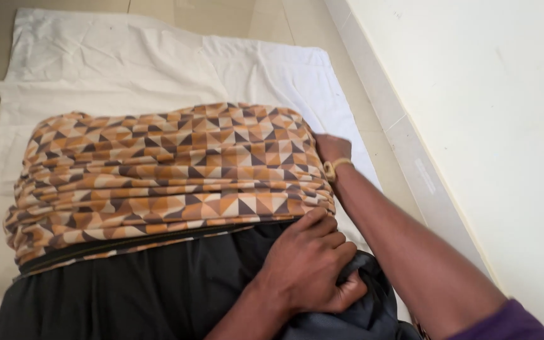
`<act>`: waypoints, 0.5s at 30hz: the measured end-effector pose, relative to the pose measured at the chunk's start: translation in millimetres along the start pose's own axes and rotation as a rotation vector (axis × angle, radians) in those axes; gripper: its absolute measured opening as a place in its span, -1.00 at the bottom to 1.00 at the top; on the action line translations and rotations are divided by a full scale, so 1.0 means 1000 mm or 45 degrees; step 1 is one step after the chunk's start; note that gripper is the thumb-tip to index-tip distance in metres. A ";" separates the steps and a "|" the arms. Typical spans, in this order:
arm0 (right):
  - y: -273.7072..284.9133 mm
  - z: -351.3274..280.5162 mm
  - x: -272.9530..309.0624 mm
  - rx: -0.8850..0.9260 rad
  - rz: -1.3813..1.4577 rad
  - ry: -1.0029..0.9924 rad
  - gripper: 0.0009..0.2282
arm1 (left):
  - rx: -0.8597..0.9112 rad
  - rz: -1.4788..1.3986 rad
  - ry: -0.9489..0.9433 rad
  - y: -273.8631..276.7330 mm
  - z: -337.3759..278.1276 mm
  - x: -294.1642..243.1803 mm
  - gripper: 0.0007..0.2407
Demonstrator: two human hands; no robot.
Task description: The person sits on the floor and stuffs a black cushion insert into a geometric-patterned pillow cover, working the fabric over the insert and aligning the corners. They then zip the cover closed along the edge and hold up the finished pillow.
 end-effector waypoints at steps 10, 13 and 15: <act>0.036 -0.139 0.054 0.062 0.759 -0.192 -0.77 | -0.117 0.095 -0.046 0.000 -0.011 0.007 -0.75; 0.034 -0.125 0.043 -0.042 0.592 -0.006 -0.79 | -0.147 0.091 -0.059 0.000 -0.012 0.002 -0.76; 0.039 -0.137 0.061 -0.072 0.619 -0.100 -0.78 | -0.141 0.098 -0.053 0.001 -0.009 0.002 -0.77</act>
Point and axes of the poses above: each hand's wrist, its own z-axis towards the middle knuckle, its own y-axis out of the back of the hand, x = y × z, the point moved 6 cm from there along z, towards the middle knuckle, and after that the axes turned 10 degrees about z, right-handed, at the moved point
